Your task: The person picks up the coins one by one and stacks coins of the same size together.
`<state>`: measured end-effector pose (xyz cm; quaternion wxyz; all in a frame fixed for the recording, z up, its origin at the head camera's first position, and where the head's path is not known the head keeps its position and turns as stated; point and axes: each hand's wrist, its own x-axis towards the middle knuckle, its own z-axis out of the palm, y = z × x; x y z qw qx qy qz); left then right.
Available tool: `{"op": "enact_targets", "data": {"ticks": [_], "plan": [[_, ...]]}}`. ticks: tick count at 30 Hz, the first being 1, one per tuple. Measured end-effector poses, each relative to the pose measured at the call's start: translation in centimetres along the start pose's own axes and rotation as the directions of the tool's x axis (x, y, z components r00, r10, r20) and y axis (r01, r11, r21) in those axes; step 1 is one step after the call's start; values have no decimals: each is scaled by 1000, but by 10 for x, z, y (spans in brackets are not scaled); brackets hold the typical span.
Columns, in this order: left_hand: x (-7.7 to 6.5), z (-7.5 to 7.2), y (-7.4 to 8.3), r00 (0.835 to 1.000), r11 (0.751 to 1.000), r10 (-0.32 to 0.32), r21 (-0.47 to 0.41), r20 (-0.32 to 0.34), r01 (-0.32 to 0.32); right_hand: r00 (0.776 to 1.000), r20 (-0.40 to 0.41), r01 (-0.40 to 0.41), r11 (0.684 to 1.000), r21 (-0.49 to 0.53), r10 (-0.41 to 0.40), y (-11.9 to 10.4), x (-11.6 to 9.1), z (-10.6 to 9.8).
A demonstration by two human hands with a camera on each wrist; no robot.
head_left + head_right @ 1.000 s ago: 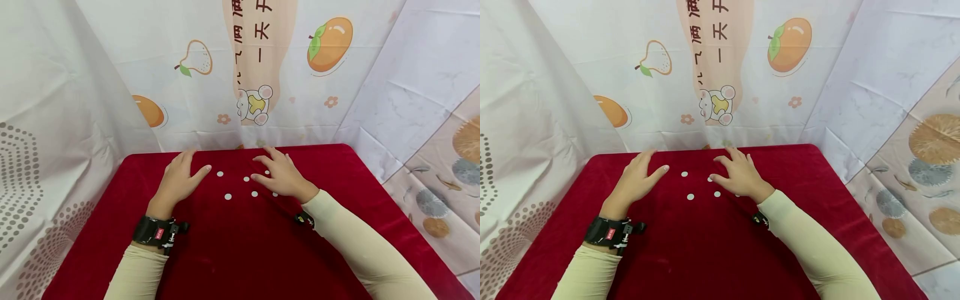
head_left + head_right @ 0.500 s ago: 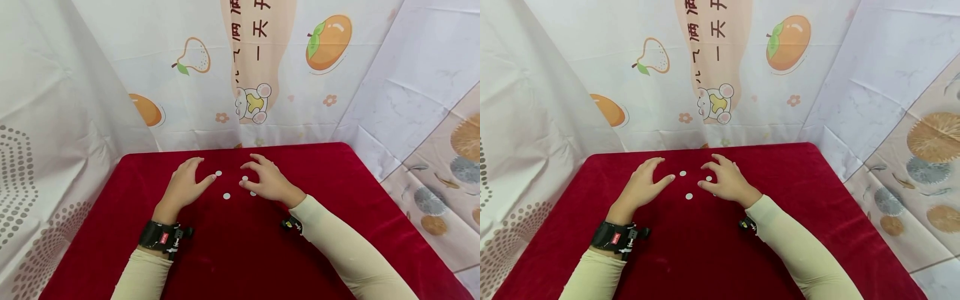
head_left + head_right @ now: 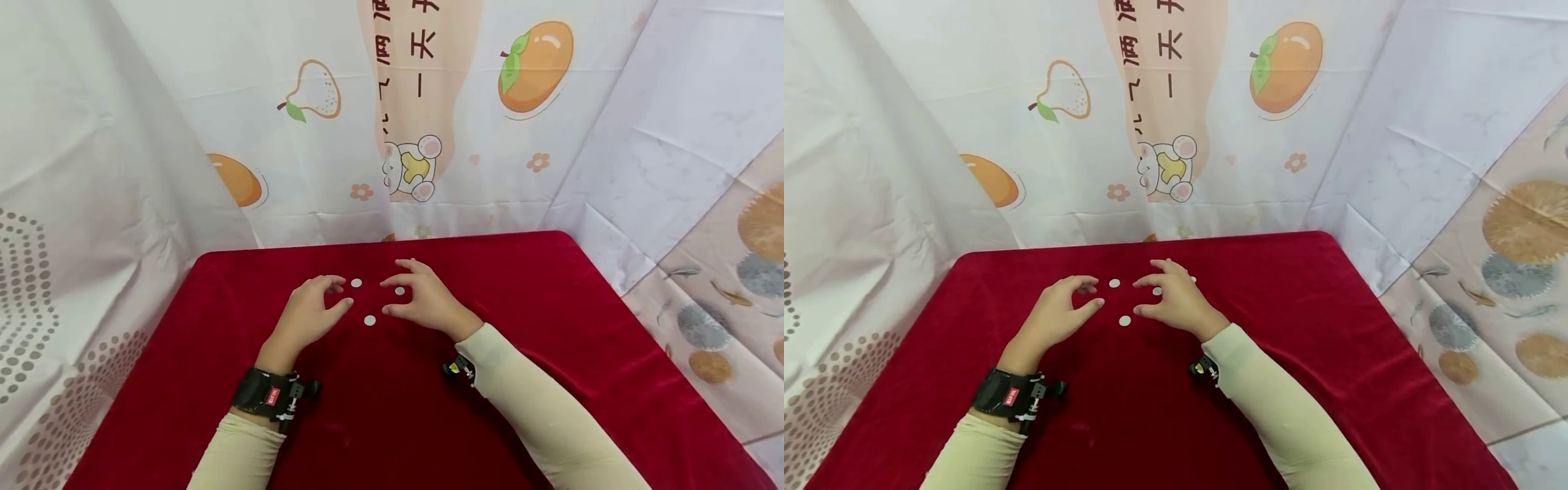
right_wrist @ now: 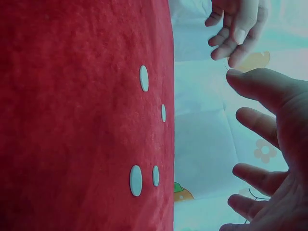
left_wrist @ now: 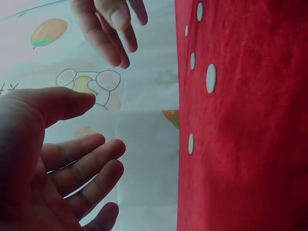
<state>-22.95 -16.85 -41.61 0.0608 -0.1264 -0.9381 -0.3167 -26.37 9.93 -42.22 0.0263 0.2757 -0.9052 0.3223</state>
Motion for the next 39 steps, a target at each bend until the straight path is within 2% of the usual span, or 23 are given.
{"op": "enact_targets", "data": {"ticks": [9,17,30,35,39], "plan": [[0,16,3,998,1000,-16,19,64,15,999,-1,-33,998,61,33,7,4,17],[1,28,3,989,997,-81,-10,122,83,999,37,-29,997,77,26,9,5,34],[7,37,2,974,993,-110,-26,200,118,996,47,-77,996,51,75,8,6,45],[8,41,1,964,991,-123,-19,236,131,993,86,-90,995,50,85,9,6,48],[8,44,0,958,989,-132,-28,256,144,987,132,-88,996,10,86,10,6,49]]}}
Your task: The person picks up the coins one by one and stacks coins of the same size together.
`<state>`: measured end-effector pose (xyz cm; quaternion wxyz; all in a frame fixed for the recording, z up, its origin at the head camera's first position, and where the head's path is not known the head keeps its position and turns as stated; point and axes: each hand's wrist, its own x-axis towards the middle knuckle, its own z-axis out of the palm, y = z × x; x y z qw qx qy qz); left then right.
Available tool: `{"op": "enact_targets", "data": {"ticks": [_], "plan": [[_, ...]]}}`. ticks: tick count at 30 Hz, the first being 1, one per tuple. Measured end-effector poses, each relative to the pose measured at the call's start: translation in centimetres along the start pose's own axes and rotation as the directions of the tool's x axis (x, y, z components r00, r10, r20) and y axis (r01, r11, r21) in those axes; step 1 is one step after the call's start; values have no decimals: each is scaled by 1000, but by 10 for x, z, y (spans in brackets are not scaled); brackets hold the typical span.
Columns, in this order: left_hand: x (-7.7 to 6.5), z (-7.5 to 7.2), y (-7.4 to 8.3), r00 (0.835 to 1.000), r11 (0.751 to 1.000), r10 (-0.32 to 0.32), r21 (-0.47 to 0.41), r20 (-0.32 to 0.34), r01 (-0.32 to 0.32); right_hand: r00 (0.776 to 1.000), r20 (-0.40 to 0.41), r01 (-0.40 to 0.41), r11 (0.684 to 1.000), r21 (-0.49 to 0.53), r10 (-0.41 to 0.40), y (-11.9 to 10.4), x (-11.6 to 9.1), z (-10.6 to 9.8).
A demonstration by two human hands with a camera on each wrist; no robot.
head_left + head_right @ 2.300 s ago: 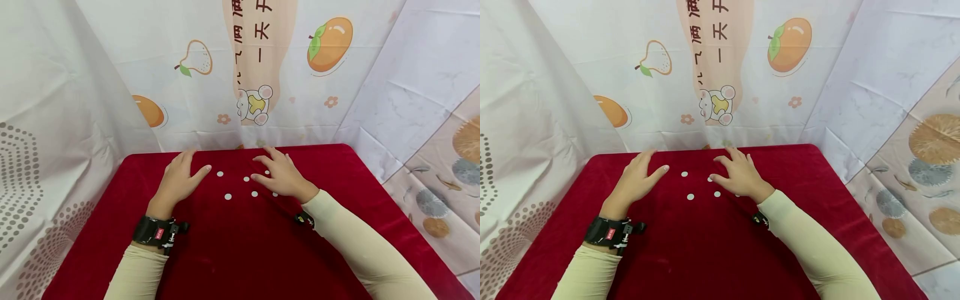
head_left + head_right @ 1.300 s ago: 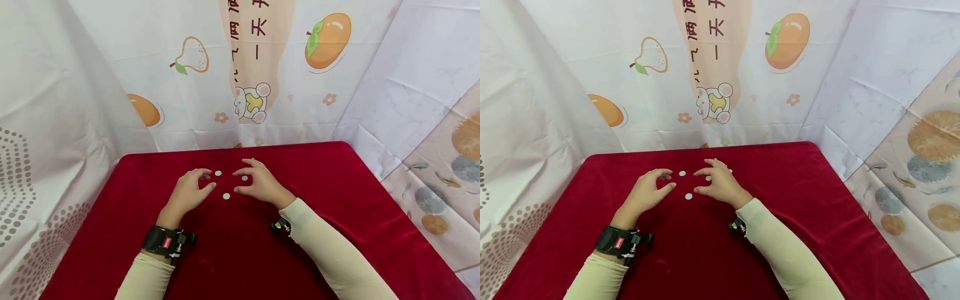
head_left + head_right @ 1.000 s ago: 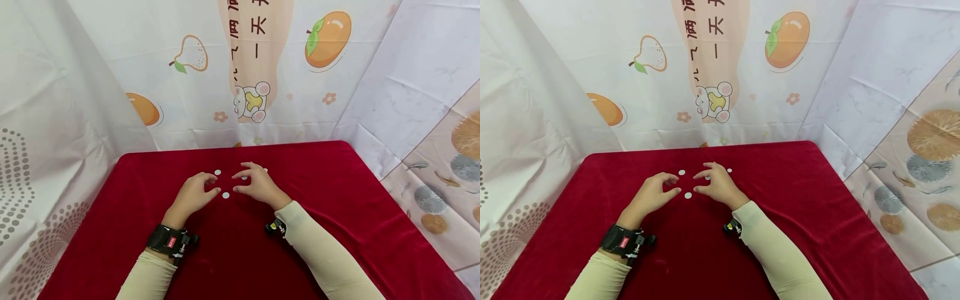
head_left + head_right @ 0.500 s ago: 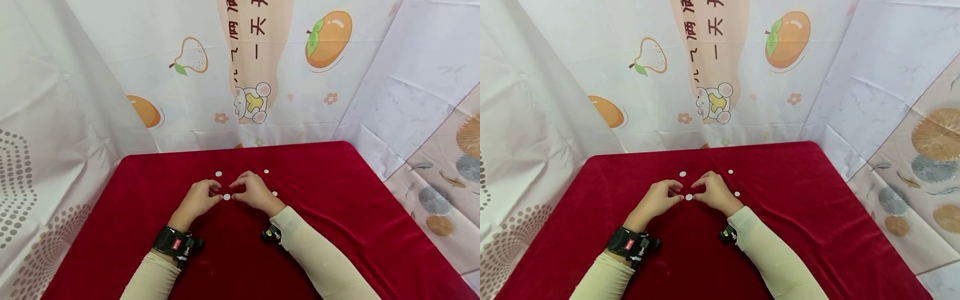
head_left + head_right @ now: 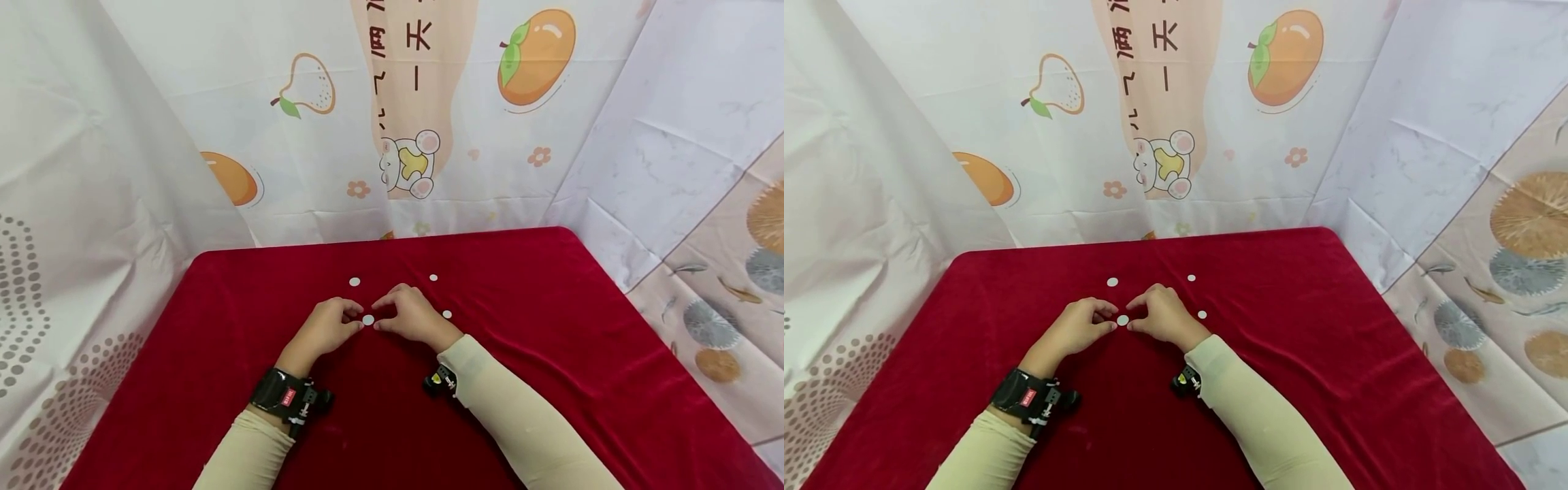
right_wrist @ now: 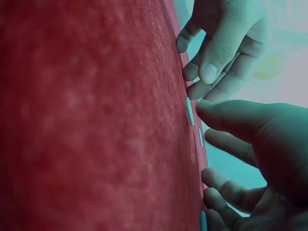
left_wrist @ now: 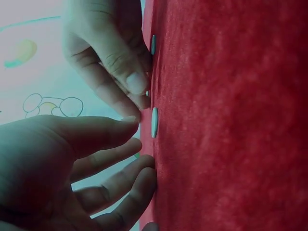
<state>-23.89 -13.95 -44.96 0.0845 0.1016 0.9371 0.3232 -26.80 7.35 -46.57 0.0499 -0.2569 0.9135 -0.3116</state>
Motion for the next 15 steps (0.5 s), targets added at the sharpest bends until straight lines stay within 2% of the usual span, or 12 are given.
{"op": "enact_targets", "data": {"ticks": [6,15], "plan": [[-1,4,0,1000,1000,-12,-10,9,13,999,35,10,998,-59,-8,0,-1,2],[0,7,2,999,998,-49,37,-24,50,999,36,6,999,-45,-4,0,-2,1]]}}
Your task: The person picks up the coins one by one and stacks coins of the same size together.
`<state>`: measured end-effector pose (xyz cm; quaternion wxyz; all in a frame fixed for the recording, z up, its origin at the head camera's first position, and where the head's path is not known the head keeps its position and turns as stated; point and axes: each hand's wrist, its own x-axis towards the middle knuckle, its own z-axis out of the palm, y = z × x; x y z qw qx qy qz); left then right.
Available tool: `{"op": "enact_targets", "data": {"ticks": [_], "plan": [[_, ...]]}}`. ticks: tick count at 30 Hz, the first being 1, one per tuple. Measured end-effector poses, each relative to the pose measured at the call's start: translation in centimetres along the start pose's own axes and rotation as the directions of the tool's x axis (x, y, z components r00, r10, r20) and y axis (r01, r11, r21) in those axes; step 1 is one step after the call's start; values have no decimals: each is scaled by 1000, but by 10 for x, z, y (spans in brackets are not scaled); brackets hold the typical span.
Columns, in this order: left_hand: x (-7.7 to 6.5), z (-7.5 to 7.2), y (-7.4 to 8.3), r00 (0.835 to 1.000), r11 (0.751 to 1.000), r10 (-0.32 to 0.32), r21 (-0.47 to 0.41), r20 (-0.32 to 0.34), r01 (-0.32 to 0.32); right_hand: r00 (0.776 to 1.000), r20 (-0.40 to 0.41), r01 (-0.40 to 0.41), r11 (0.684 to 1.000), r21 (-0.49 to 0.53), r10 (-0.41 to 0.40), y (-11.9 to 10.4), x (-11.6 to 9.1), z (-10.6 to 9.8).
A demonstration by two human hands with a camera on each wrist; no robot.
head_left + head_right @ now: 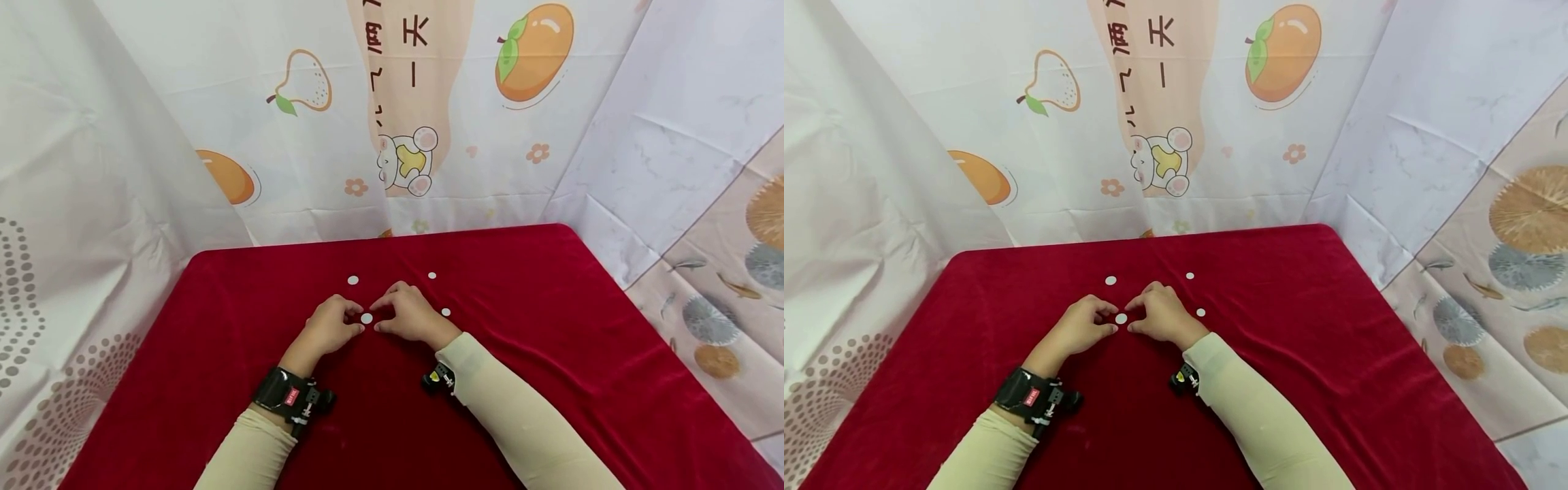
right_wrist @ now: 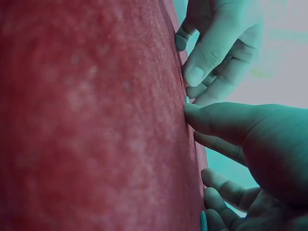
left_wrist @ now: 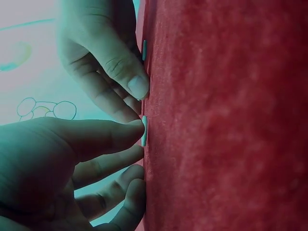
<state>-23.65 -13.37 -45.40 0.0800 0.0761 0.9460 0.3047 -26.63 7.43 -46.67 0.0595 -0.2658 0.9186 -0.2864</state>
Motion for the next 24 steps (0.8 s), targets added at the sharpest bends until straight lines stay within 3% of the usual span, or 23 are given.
{"op": "enact_targets", "data": {"ticks": [24], "plan": [[0,2,0,1000,1000,-4,24,-10,4,1000,3,9,1000,-16,-9,0,-1,-1]]}}
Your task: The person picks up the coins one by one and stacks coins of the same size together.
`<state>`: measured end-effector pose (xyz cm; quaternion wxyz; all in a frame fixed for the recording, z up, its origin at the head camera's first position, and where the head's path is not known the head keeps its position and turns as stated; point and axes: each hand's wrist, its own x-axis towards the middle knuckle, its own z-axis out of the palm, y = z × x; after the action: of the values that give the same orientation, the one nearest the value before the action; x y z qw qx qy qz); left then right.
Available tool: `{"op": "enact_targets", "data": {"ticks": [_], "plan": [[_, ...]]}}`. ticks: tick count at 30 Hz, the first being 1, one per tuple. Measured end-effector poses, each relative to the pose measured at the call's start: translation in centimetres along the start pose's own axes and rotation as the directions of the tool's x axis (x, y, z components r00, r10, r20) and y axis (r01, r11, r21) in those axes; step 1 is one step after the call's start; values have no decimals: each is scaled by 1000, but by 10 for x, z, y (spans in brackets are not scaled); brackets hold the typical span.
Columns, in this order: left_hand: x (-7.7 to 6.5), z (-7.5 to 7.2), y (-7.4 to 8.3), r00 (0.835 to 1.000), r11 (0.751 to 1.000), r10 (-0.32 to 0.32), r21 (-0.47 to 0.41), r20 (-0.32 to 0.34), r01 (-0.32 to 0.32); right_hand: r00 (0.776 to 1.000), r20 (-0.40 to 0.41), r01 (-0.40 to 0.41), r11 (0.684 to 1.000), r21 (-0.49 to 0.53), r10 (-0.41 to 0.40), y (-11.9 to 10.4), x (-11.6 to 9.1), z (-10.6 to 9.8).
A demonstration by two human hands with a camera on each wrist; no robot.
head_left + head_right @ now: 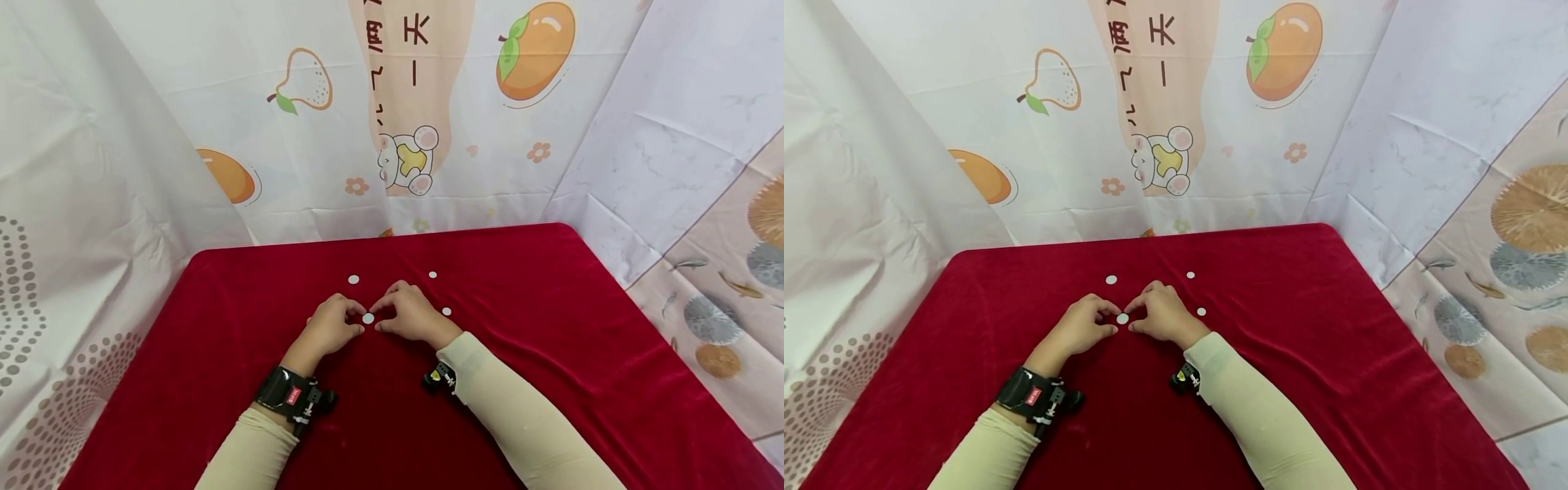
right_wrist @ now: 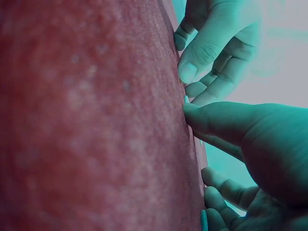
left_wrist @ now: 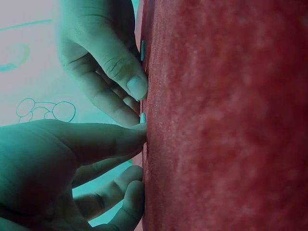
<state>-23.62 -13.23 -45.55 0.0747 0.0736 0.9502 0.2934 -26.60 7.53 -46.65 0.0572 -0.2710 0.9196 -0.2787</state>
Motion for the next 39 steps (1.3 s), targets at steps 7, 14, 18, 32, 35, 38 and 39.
{"op": "enact_targets", "data": {"ticks": [7,14,18,32,35,38,39], "plan": [[-2,0,1,1000,1000,1,-3,-3,-1,1000,-2,8,1000,8,-8,0,0,2],[-2,1,0,1000,1000,-3,-5,-11,3,1000,0,14,1000,16,-14,-1,-1,1],[-2,1,0,1000,1000,-1,-9,-7,1,1000,1,14,1000,26,-14,0,-1,1],[-2,2,0,1000,1000,-3,0,-5,3,1000,7,26,1000,13,-26,0,1,1],[-2,2,1,1000,1000,1,3,-7,-1,1000,10,18,1000,5,-18,0,2,0],[-1,2,2,1000,1000,4,7,-9,-4,1000,11,11,1000,6,-11,1,3,-1],[0,2,3,1000,1000,6,8,-11,-6,1000,11,10,1000,7,-10,1,3,-2]]}}
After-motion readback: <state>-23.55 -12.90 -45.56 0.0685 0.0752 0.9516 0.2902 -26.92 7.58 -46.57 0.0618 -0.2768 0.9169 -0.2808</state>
